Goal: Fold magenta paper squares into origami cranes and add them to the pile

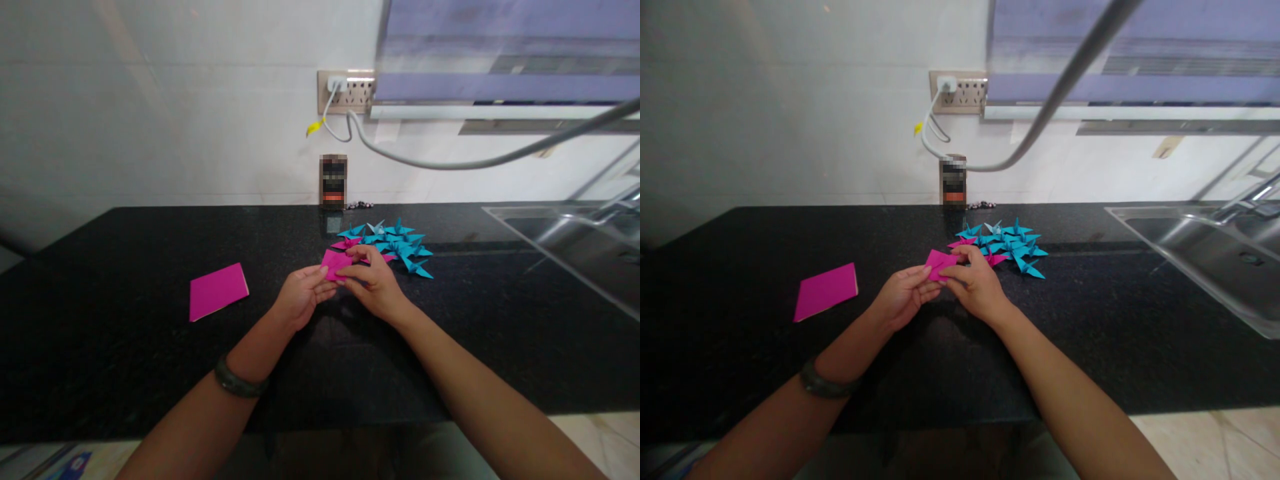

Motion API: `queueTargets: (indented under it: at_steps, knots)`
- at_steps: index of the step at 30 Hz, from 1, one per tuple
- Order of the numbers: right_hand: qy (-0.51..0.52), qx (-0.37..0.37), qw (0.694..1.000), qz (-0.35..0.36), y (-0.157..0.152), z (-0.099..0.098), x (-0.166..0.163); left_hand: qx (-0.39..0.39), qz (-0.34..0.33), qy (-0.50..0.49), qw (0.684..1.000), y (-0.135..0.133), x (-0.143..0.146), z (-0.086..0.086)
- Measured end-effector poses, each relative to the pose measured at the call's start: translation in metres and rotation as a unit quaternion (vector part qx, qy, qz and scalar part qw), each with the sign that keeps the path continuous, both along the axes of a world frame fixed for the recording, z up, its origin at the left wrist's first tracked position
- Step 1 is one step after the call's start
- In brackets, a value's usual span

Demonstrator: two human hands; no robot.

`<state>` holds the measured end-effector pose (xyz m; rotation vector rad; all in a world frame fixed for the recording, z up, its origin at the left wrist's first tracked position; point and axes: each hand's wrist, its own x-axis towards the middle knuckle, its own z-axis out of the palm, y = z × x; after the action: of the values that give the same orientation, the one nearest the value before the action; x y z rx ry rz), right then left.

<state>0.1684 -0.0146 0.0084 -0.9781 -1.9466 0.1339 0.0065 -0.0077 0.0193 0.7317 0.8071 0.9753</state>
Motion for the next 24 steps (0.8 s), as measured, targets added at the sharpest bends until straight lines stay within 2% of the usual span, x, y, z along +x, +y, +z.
queueTargets:
  at_steps: [4, 7, 11, 14, 19, 24]
  knots:
    - [-0.002, 0.005, 1.0, 0.01, -0.002, 0.002, -0.001, -0.006, 0.009, -0.012, 1.0, 0.0, 0.0, 0.0]
    - [0.024, -0.008, 1.0, -0.018, -0.004, 0.002, -0.007, -0.007, 0.008, -0.013, 1.0, 0.0, 0.001, 0.0]
    - [0.078, -0.07, 0.992, -0.068, -0.007, 0.0, -0.015, -0.006, 0.008, 0.001, 1.0, -0.001, 0.002, 0.0]
    - [0.09, -0.076, 0.99, -0.083, -0.006, -0.002, -0.017, 0.003, 0.007, 0.016, 1.0, -0.001, 0.003, 0.0]
    - [0.081, -0.06, 0.991, -0.084, -0.004, -0.003, -0.017, 0.077, 0.0, 0.059, 0.995, -0.004, 0.005, -0.002]
    - [0.083, -0.054, 0.992, -0.075, -0.006, -0.001, -0.018, 0.13, 0.043, 0.106, 0.985, -0.006, 0.008, -0.005]
